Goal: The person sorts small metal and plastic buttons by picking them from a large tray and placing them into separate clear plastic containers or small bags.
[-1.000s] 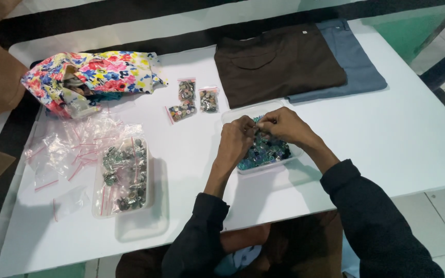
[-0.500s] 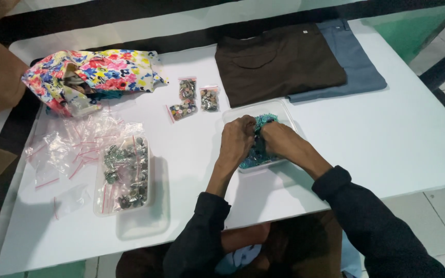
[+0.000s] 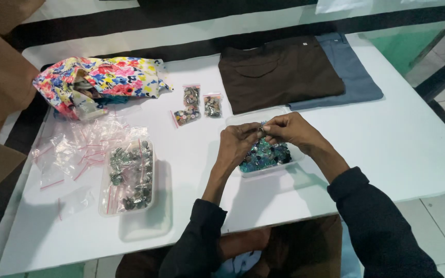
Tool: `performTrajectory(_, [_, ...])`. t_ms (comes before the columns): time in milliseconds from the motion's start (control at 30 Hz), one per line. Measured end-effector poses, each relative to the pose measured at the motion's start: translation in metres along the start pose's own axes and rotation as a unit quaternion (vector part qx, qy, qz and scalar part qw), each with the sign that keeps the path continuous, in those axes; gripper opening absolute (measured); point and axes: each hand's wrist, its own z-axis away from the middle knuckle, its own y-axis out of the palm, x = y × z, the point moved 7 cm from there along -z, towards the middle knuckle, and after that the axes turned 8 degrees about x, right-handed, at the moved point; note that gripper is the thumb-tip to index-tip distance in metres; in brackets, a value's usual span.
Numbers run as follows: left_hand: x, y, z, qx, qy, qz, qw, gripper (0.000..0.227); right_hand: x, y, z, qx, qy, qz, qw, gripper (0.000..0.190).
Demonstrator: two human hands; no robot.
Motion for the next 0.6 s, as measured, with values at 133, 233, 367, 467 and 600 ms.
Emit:
performTrajectory(133, [-0.015, -0.001, 0.01, -0.003, 0.01, 0.01, 1.0, 0.03, 0.005, 0.007, 0.002, 0.0, 0.01, -0.005, 1.0, 0.022])
performTrajectory(233, [-0.052, -0.011, 0.027, -0.024, 0.019, -0.018, 0.999, 0.024, 0.017, 0.02, 0.001, 0.013, -0.005, 0.001, 1.0, 0.02])
performTrajectory(367, [-0.059, -0.036, 0.037, -0.09, 0.108, -0.063, 0.988, 0.024, 0.051, 0.052, 0.008, -0.016, -0.052, 0.061, 0.997, 0.017])
performTrajectory(467, [-0.064, -0.063, 0.064, -0.136, 0.14, -0.101, 0.976, 0.023, 0.064, 0.091, 0.005, -0.025, -0.079, 0.143, 0.986, 0.017])
performTrajectory(600, [-0.036, -0.094, 0.099, -0.199, 0.142, -0.124, 0.962, 0.019, 0.024, 0.142, -0.033, -0.031, -0.137, 0.319, 0.937, 0.018])
